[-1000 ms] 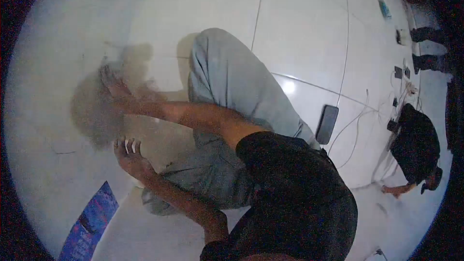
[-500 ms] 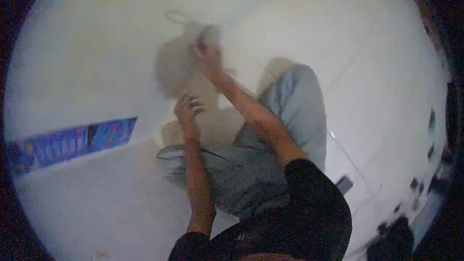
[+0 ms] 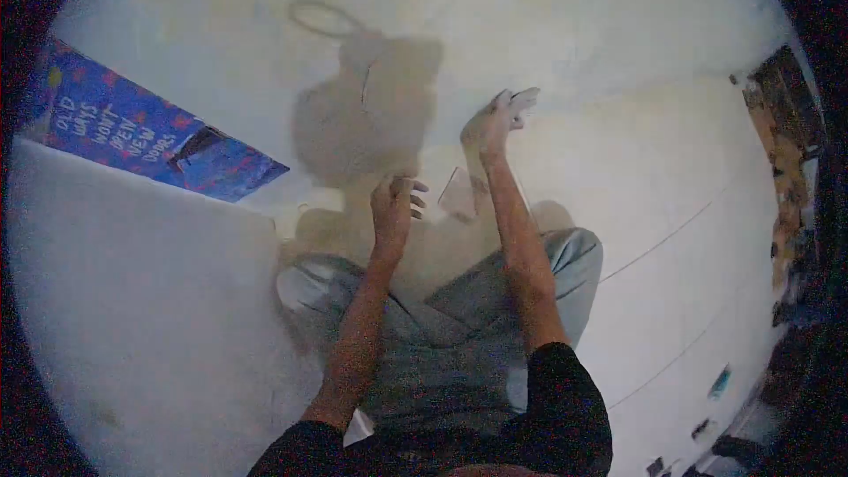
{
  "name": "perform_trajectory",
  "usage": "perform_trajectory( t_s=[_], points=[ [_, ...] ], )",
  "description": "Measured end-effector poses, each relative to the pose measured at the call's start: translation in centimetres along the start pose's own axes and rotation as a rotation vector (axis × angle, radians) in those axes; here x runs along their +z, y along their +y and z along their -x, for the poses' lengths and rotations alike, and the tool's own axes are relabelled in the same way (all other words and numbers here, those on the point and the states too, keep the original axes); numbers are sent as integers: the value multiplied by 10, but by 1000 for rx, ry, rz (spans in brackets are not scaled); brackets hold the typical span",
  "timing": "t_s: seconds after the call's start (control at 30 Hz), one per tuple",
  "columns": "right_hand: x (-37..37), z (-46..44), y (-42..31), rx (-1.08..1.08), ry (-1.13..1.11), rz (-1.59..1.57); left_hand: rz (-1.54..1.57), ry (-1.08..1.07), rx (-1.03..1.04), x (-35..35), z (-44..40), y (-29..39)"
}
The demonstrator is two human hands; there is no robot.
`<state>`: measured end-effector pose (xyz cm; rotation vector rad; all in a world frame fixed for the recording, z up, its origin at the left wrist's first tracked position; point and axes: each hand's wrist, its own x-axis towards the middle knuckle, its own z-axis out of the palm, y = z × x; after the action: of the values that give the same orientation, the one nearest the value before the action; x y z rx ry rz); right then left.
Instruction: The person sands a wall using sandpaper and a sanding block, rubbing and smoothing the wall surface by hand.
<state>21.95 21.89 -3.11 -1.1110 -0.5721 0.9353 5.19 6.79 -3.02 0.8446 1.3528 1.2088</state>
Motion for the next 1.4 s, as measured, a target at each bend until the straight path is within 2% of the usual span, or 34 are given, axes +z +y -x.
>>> perform_trajectory(
  t_s=[0.03, 0.1, 0.13, 0.2, 0.23, 0.3, 0.37, 0.4, 0.47, 0.5, 0.53, 0.57, 0.6, 0.7, 0.73, 0.8, 1.03, 1.13, 1.23, 1.27, 1.3, 1.4],
  points=[
    [-6, 5, -17, 74, -32, 55, -23, -7, 24, -3, -2, 0],
    [-15, -3, 4, 144, -57, 124, -34, -19, 41, -5, -3, 5],
    [-26, -21, 63, -50, -105, 149, -51, -4, 46, -6, -2, 8],
    [-26, -20, 100, -156, -114, 183, 16, 12, 30, -12, -8, -14],
    [-17, -9, 104, -137, -113, 189, 111, 2, 4, -19, -18, -35],
    [0, 10, 122, -90, -119, 186, -50, 77, -71, -24, -22, -35],
    [12, 13, 152, -32, -110, 172, -4, 25, -49, -45, -34, -52],
    [15, 6, 165, -28, -88, 175, -69, 42, -34, -37, -24, -37],
    [12, -9, 162, -83, 16, 202, -141, 10, -19, -31, -11, -7],
    [4, -15, 151, -331, 96, 457, -97, 74, -35, -32, -8, -4],
    [-9, -26, 139, -301, 78, 388, -51, 155, -46, -23, -9, -5],
    [-20, -34, 116, -270, 62, 319, -53, 140, -42, -16, -9, -5],
    [-29, -43, 126, -272, 68, 313, -56, 141, -72, -14, -8, -2],
    [-22, -38, 140, -494, -88, 493, -64, 129, -92, -17, -4, 21],
    [-9, -22, 142, -234, -114, 420, -70, 111, -78, -13, -3, 25],
    [9, -13, 124, 24, -141, 336, -75, 99, -67, -19, -12, 14],
    [8, 16, 66, -94, -116, 139, -102, 41, 7, -31, 6, 18],
    [14, 15, 26, 157, -62, -280, -89, -11, 80, -33, 10, 14],
    [9, 15, 38, -6, -65, -87, -32, -160, 247, -60, -12, -26],
    [10, 24, 51, -48, -74, -20, -23, -186, 244, -53, -12, -24],
    [17, 36, 53, -72, -82, 30, -100, -121, 164, -47, -10, -14],
    [31, 63, 45, 15, -96, -54, -169, -12, -6, -42, -10, -1]
  ],
)
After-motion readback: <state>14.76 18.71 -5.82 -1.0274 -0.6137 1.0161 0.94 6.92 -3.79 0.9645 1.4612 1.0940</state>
